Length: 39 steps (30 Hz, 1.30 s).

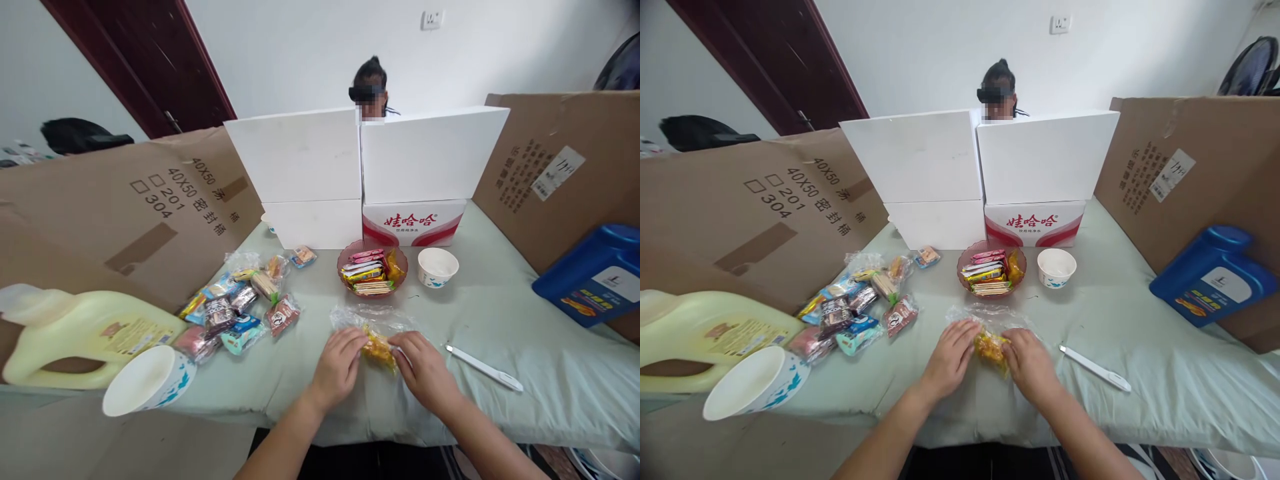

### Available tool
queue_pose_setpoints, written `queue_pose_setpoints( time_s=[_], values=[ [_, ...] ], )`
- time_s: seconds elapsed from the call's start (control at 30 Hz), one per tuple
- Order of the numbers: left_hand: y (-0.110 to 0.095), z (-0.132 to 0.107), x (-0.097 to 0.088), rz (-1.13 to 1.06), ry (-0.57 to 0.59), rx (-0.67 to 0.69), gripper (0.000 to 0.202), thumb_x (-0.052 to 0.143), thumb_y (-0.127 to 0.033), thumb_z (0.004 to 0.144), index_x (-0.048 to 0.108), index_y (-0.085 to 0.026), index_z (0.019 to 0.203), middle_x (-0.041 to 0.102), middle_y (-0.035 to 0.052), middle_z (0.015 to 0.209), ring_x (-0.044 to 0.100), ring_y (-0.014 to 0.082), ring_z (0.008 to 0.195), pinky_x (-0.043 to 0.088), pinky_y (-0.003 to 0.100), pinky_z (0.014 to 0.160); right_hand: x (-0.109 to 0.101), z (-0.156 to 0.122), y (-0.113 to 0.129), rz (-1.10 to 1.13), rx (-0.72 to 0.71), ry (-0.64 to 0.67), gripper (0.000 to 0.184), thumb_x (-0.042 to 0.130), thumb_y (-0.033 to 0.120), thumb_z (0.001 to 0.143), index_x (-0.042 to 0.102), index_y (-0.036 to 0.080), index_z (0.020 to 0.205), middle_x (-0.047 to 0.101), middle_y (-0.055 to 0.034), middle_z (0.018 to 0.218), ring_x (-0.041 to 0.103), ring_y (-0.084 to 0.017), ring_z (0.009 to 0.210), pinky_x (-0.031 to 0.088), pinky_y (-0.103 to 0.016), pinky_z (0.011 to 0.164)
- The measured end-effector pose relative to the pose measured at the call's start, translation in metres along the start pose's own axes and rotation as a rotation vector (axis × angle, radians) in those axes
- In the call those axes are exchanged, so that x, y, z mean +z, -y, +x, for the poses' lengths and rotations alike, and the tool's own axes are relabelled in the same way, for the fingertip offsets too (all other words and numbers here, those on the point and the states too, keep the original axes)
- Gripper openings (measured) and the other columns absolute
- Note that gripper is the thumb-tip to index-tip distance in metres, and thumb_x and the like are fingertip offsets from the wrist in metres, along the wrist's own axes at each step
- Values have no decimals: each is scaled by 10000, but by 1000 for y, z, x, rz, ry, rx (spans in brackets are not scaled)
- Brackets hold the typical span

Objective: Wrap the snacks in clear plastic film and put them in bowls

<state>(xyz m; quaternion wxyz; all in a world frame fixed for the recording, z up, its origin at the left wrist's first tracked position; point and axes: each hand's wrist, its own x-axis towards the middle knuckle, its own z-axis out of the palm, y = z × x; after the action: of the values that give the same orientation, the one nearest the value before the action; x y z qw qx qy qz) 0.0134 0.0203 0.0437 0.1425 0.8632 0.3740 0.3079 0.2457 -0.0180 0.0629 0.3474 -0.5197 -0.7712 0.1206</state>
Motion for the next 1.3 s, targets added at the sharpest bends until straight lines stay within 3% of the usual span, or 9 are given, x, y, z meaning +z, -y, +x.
queue_pose_setpoints(
  time_s=[0.17, 0.3, 0.43, 0.53, 0.67, 0.83, 1.0, 1.13, 1.3],
  values=[
    [10, 26, -7, 181, 152, -90, 488, 484, -329, 926, 417, -221, 1397, 584, 109, 1275, 466, 285, 1249, 178, 595, 1125, 5, 5, -22, -43, 286, 147, 335, 349, 271, 941, 618, 183, 1120, 685, -100, 1114, 648, -224, 1021, 502, -385, 876],
    [9, 2, -35, 117, 289, -67, 224, 635, -409, 848, 687, -268, 1014, 655, 27, 855, 570, 229, 947, 164, 549, 1123, -10, -14, -20, -26, 351, 305, 298, 409, 242, 907, 631, 227, 1105, 726, -49, 976, 686, -212, 886, 510, -340, 774],
    [-9, -11, -53, 34, 444, -57, 299, 674, -494, 811, 666, -235, 662, 616, 5, 724, 557, 211, 864, 321, 470, 1012, -14, -16, -8, -74, 269, 300, 268, 551, 233, 840, 634, 252, 1094, 695, -38, 945, 662, -214, 859, 506, -345, 767],
    [-17, -6, -42, 85, 333, -94, 272, 561, -363, 906, 665, -223, 697, 627, 29, 787, 566, 208, 850, 422, 408, 879, 2, -4, -2, -111, 94, 214, 386, 628, 194, 783, 595, 246, 1164, 628, -78, 1152, 586, -247, 1072, 465, -399, 920],
    [-9, -5, -4, 116, 110, -179, 311, 602, -273, 843, 615, -243, 1152, 604, 84, 1188, 577, 260, 1062, 482, 430, 904, 22, 8, -3, -164, -8, 293, 495, 623, 146, 753, 542, 234, 1233, 610, -94, 1207, 555, -266, 1109, 434, -443, 945],
    [14, -27, 28, 122, 26, -177, 544, 678, -365, 778, 532, -222, 1282, 577, 125, 1261, 551, 320, 1136, 480, 506, 947, -3, 30, -13, -100, -92, 217, 421, 496, 110, 798, 545, 225, 1201, 647, -71, 1106, 574, -233, 1035, 444, -412, 907],
    [14, -31, 25, 84, 42, -132, 450, 678, -317, 765, 590, -222, 1197, 595, 114, 1226, 560, 302, 1105, 478, 497, 952, -28, 98, -30, -113, -191, -129, 399, 423, 176, 893, 505, 220, 1281, 599, -91, 1248, 508, -256, 1194, 396, -459, 1003],
    [9, -29, 20, 114, 33, -102, 395, 657, -359, 795, 614, -202, 1156, 613, 126, 1190, 559, 303, 1083, 472, 500, 931, -15, 141, -46, -222, -154, -59, 414, 402, 115, 867, 577, 184, 1236, 579, -110, 1305, 421, -296, 1302, 309, -550, 1070],
    [9, -30, 16, 121, 44, -47, 356, 586, -422, 851, 628, -200, 1126, 616, 122, 1191, 520, 312, 1138, 394, 533, 1001, -3, 104, -21, -109, -179, 57, 301, 452, 264, 928, 617, 191, 1169, 622, -118, 1219, 514, -252, 1196, 386, -464, 1029]
  ],
)
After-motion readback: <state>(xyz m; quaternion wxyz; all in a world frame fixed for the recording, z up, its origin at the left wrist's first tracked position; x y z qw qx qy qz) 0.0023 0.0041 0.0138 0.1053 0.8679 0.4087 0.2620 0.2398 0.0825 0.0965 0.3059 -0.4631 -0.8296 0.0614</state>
